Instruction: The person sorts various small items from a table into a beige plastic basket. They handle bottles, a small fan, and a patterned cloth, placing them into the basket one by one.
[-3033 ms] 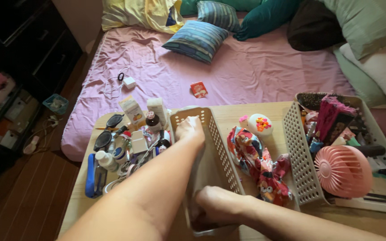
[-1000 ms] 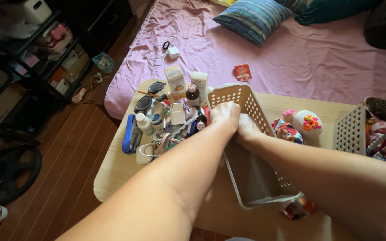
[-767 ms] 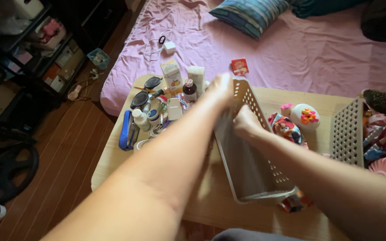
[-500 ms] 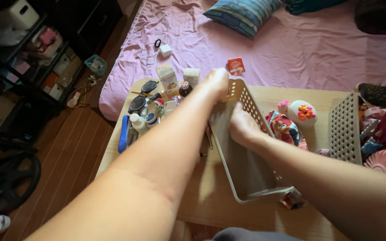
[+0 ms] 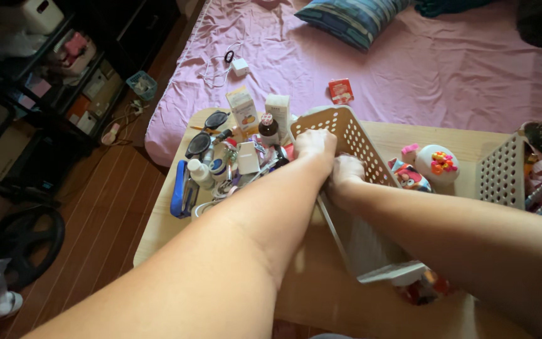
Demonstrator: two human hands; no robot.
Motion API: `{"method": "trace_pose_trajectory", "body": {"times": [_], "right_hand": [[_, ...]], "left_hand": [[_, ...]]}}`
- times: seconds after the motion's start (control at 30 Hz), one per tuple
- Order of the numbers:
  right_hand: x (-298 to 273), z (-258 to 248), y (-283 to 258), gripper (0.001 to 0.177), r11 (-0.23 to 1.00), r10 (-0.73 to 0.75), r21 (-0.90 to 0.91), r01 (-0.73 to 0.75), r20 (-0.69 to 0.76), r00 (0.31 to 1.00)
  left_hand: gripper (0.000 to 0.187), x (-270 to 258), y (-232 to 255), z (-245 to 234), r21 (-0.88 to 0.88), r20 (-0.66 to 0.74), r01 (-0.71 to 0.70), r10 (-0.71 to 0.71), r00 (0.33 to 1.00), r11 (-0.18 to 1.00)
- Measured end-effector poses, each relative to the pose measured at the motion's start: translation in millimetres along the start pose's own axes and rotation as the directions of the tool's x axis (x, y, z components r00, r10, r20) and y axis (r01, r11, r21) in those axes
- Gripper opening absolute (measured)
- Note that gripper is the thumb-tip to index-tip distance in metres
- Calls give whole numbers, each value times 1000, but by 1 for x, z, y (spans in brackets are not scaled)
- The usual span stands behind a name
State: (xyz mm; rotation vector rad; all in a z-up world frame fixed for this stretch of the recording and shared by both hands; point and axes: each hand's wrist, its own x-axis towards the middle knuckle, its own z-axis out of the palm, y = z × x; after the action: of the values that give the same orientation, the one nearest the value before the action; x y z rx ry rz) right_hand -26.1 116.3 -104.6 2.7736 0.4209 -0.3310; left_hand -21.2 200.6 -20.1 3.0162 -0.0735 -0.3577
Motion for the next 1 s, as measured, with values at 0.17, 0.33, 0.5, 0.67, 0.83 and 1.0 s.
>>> {"method": "trace_pose_trajectory", "body": {"times": [0.17,0.33,0.5,0.67,0.83,1.0], "right_hand": [[-23,-20,12,25,969,-186,172,176,44,982],[-42,-43,61,25,490,-49,869,-64,101,994],[-52,-56,113,17,-604,-516,590,-536,224,827],[-76,-70,155,16,-706,-131,616,-349,371,919],[-75,-58,196,14,-699,-50,632,-335,424,904],[-55,9,262,12,-571,158,736,-363,532,832]], "left_hand": [[29,3,1,-2,55,54,-39,36,998,998],[28,10,-6,-5,-19,-34,-23,23,999,1000],[33,3,21,-61,-383,-52,7,-30,998,924],[38,-3,107,-122,-446,-41,-103,94,995,889],[35,-20,137,-121,-481,-166,-278,225,960,831],[35,-31,137,-112,-475,-120,-283,257,959,833]]}}
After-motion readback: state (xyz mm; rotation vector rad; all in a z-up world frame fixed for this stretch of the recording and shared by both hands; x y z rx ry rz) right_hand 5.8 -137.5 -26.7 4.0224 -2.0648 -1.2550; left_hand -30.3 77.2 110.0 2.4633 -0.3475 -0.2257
